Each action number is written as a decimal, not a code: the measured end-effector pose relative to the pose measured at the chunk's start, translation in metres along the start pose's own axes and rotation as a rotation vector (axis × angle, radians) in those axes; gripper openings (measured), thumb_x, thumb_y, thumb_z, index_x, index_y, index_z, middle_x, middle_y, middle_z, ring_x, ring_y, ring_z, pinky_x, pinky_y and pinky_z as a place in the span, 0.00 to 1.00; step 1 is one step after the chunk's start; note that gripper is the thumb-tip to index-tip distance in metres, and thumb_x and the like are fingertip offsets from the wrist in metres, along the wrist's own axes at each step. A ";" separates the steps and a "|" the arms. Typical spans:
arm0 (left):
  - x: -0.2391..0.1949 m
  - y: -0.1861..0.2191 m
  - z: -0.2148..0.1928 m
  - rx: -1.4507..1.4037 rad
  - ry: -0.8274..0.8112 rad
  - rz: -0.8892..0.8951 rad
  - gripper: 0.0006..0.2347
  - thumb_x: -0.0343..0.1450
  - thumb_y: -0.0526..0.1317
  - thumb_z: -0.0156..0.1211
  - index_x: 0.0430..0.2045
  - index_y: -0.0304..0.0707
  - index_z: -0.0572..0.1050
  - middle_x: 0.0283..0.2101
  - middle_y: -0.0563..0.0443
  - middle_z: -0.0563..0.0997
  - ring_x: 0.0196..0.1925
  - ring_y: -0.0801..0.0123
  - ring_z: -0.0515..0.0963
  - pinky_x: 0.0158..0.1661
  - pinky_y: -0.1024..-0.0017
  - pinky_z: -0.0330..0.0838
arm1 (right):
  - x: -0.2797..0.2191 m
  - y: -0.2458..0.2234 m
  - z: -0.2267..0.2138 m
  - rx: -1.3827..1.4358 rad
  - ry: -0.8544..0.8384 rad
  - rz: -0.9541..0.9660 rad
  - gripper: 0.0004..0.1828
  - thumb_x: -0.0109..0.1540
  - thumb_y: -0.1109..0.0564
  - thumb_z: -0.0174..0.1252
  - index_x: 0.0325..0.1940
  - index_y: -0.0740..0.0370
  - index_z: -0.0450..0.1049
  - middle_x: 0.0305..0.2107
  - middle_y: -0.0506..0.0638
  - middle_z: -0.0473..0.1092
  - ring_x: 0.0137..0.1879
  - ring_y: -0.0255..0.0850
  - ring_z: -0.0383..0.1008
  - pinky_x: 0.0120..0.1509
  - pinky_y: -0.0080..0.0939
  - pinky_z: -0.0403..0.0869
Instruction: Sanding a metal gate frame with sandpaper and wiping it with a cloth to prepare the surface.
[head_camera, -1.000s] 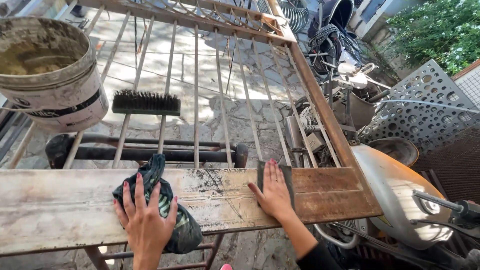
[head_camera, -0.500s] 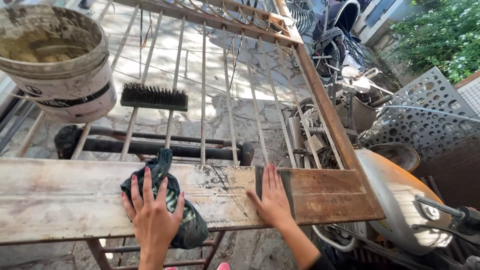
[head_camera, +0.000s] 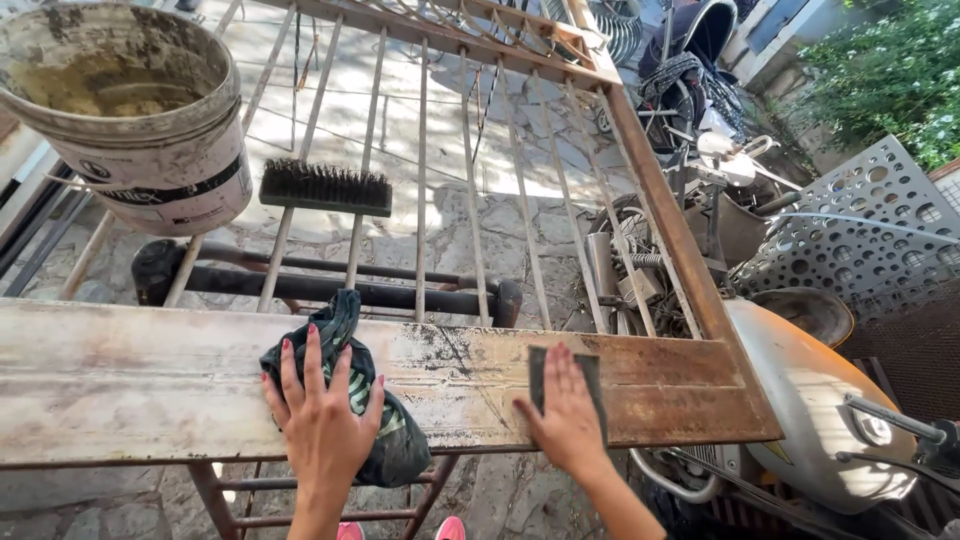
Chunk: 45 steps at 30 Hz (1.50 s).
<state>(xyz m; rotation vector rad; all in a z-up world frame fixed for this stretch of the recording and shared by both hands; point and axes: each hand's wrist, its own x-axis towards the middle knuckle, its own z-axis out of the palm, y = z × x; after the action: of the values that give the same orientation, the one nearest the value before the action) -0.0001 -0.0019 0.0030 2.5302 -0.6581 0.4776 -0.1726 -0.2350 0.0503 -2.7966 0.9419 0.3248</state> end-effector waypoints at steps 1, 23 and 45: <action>-0.001 0.000 0.000 0.001 -0.008 -0.004 0.25 0.67 0.60 0.52 0.54 0.49 0.76 0.75 0.45 0.59 0.76 0.45 0.56 0.70 0.40 0.46 | 0.011 -0.004 -0.004 -0.002 -0.009 0.000 0.53 0.57 0.23 0.11 0.71 0.66 0.16 0.72 0.55 0.14 0.78 0.42 0.13 0.80 0.41 0.24; 0.001 -0.003 0.001 0.000 -0.025 0.009 0.26 0.67 0.59 0.52 0.55 0.48 0.75 0.76 0.45 0.57 0.76 0.45 0.54 0.70 0.40 0.44 | 0.002 -0.025 0.003 0.035 0.030 -0.199 0.53 0.60 0.24 0.23 0.73 0.64 0.21 0.72 0.55 0.18 0.78 0.42 0.17 0.78 0.42 0.26; -0.002 -0.004 0.002 0.017 -0.032 0.003 0.25 0.68 0.59 0.50 0.54 0.49 0.77 0.76 0.44 0.59 0.76 0.44 0.56 0.70 0.40 0.45 | -0.030 -0.068 -0.016 0.003 -0.143 -0.320 0.53 0.60 0.23 0.22 0.71 0.65 0.18 0.72 0.57 0.15 0.78 0.45 0.15 0.79 0.43 0.26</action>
<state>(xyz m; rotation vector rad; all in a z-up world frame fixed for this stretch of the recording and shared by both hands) 0.0011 0.0006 -0.0006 2.5583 -0.6723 0.4462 -0.1522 -0.1680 0.0795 -2.8144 0.4544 0.4656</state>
